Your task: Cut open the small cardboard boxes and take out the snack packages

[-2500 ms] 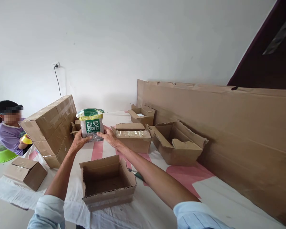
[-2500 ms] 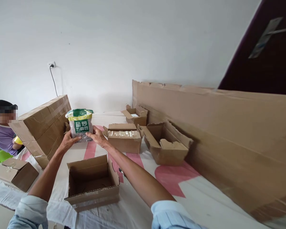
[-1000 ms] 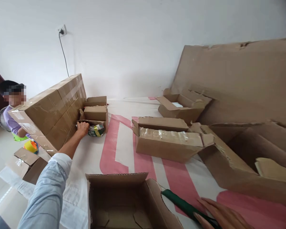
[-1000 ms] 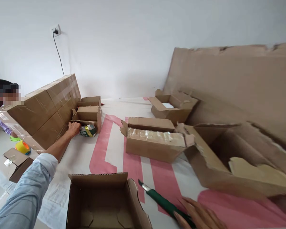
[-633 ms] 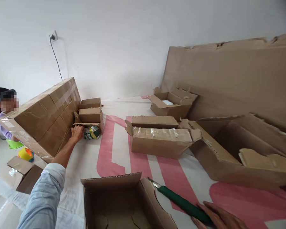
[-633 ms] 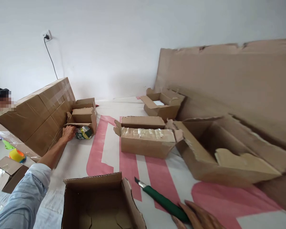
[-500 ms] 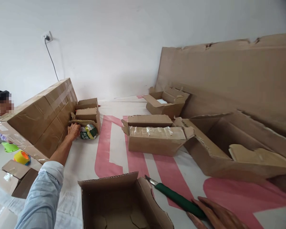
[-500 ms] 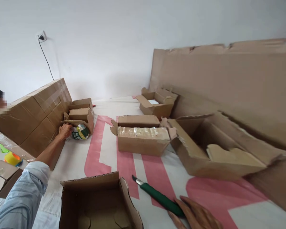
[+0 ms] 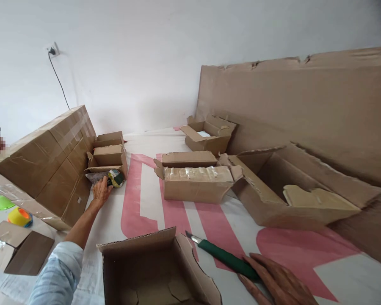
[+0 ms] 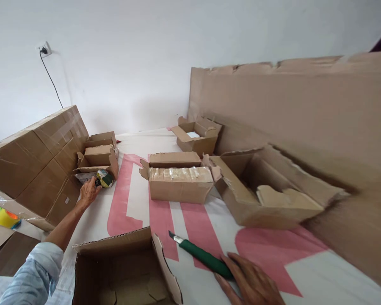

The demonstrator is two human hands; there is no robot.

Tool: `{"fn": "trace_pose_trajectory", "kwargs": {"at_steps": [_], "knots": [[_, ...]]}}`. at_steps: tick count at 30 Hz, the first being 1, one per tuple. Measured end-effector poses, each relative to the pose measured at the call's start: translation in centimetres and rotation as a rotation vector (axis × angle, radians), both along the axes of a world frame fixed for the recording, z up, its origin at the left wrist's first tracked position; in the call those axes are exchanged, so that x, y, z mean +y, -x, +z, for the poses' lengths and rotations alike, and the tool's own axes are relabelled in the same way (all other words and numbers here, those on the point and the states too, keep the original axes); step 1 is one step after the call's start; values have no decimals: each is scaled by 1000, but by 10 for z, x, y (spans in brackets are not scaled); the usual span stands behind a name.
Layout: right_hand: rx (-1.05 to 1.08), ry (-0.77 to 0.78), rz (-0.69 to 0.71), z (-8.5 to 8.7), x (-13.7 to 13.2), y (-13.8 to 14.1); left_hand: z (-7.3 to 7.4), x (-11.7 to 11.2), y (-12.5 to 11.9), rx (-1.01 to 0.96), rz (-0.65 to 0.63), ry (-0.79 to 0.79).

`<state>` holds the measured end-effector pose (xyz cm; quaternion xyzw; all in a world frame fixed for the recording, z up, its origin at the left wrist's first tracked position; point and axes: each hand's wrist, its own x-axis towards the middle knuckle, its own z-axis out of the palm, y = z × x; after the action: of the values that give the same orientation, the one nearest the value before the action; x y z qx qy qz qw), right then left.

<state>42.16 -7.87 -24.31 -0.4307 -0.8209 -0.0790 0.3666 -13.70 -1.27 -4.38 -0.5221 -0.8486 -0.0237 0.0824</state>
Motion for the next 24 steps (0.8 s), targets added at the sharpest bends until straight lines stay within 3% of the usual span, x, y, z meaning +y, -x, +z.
{"fn": "trace_pose_trajectory", "kwargs": {"at_steps": [4,14,24], "knots": [[-37,22,-18,9,1,1,-8,9,-4,0,-21,-16],[-34,-73,-5,23,3,7,-6,39,3,3,-8,-47],[-58,7,-18,20,1,-1,10,101,17,-42,23,-45]]}}
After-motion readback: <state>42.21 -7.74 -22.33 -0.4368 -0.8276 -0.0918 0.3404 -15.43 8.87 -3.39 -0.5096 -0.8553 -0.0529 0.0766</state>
